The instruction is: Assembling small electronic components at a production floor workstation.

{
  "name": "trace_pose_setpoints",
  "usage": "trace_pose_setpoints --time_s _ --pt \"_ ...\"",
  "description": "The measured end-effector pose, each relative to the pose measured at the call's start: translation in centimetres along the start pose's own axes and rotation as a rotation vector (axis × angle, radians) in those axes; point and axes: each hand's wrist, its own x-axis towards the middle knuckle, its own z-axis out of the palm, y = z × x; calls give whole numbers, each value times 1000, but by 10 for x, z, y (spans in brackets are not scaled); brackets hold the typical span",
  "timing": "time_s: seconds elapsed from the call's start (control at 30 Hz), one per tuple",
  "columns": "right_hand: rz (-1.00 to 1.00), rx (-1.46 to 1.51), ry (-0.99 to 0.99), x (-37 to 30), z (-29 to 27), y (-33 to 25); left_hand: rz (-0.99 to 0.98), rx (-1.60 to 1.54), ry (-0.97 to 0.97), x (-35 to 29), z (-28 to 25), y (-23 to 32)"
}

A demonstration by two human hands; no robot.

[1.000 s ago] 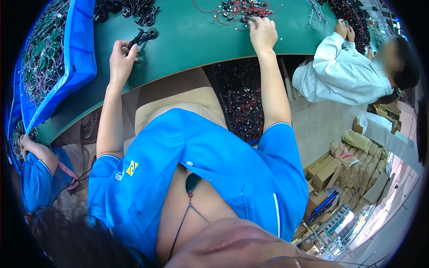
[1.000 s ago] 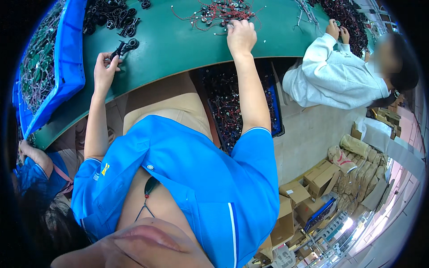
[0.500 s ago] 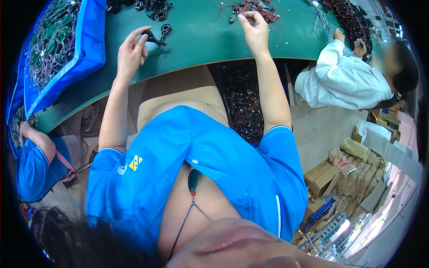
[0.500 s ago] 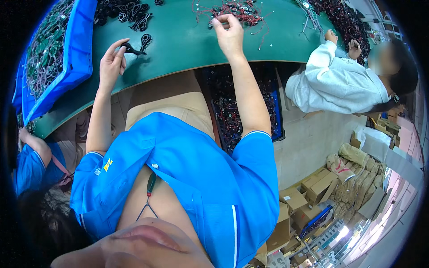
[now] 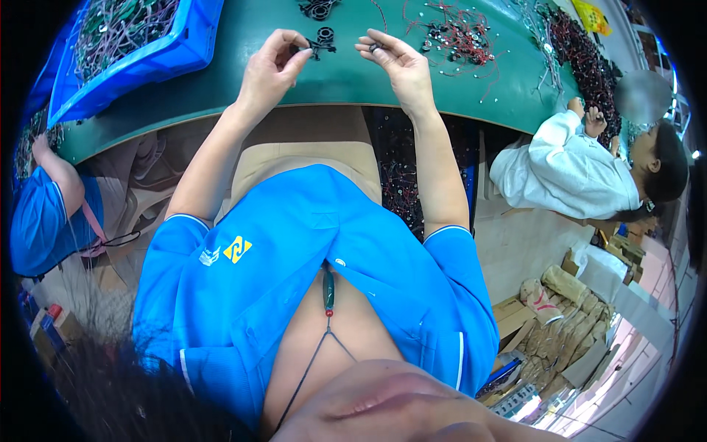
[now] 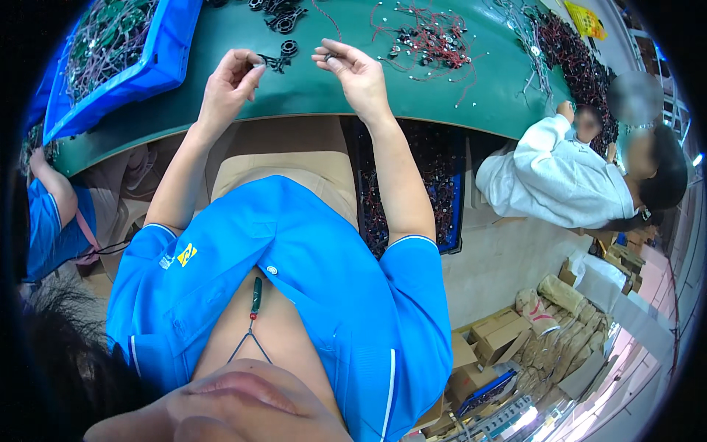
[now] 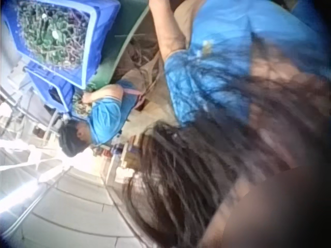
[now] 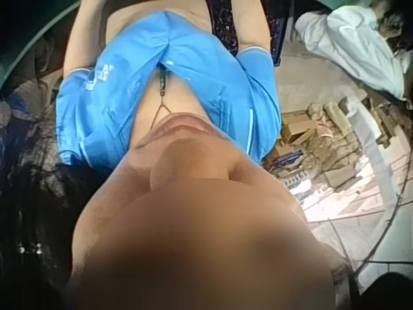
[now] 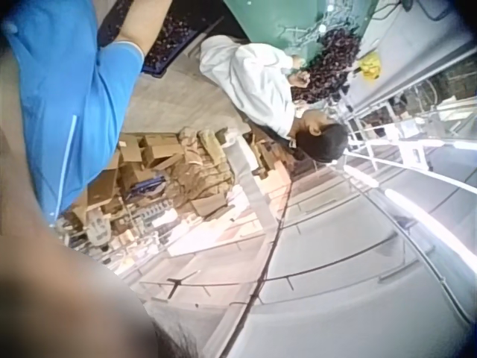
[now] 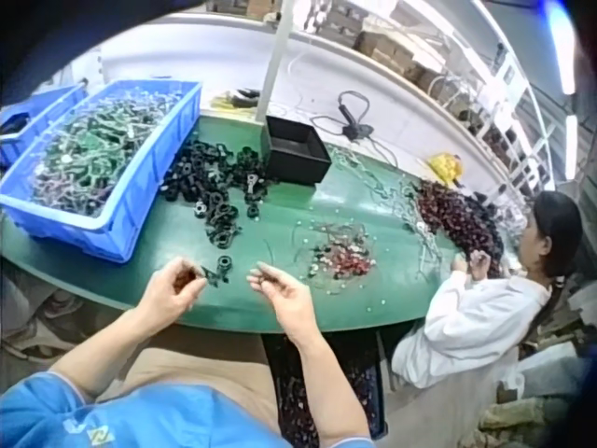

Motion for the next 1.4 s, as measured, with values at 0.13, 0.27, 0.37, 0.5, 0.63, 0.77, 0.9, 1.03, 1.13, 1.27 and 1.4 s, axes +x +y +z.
trace_pose_setpoints --time_s 0.13,0.27,0.37,0.5,0.63,0.77,0.9,1.03,1.13,1.27,1.4 --pt "50 5 -14 -19 17 -1 0 -3 -8 -6 6 3" --pt "-26 -285 55 -35 24 -5 -44 -35 -53 -12 8 4" --pt "-124 -575 125 -43 28 -8 -86 -66 -92 -17 8 8" --pt "-558 -1360 232 -47 34 -16 -140 -16 -182 -24 8 16" --pt "-756 -1522 250 -48 40 -22 -144 -159 -154 -30 14 10" --pt "-647 -1395 185 -57 41 -17 -153 -138 -177 -32 14 15" --pt "-424 -1208 104 -67 47 -13 -158 -95 -190 -33 16 15" --pt "-272 -1200 69 -74 53 -13 -147 -171 -137 -34 21 7" --pt "-287 -1101 31 -76 54 -13 -160 -291 -131 -34 24 7" --pt "-477 -1070 94 -68 45 -4 -168 -410 -158 -34 25 3" --pt "-639 -1072 175 -64 35 -2 -174 -504 -217 -33 24 1"
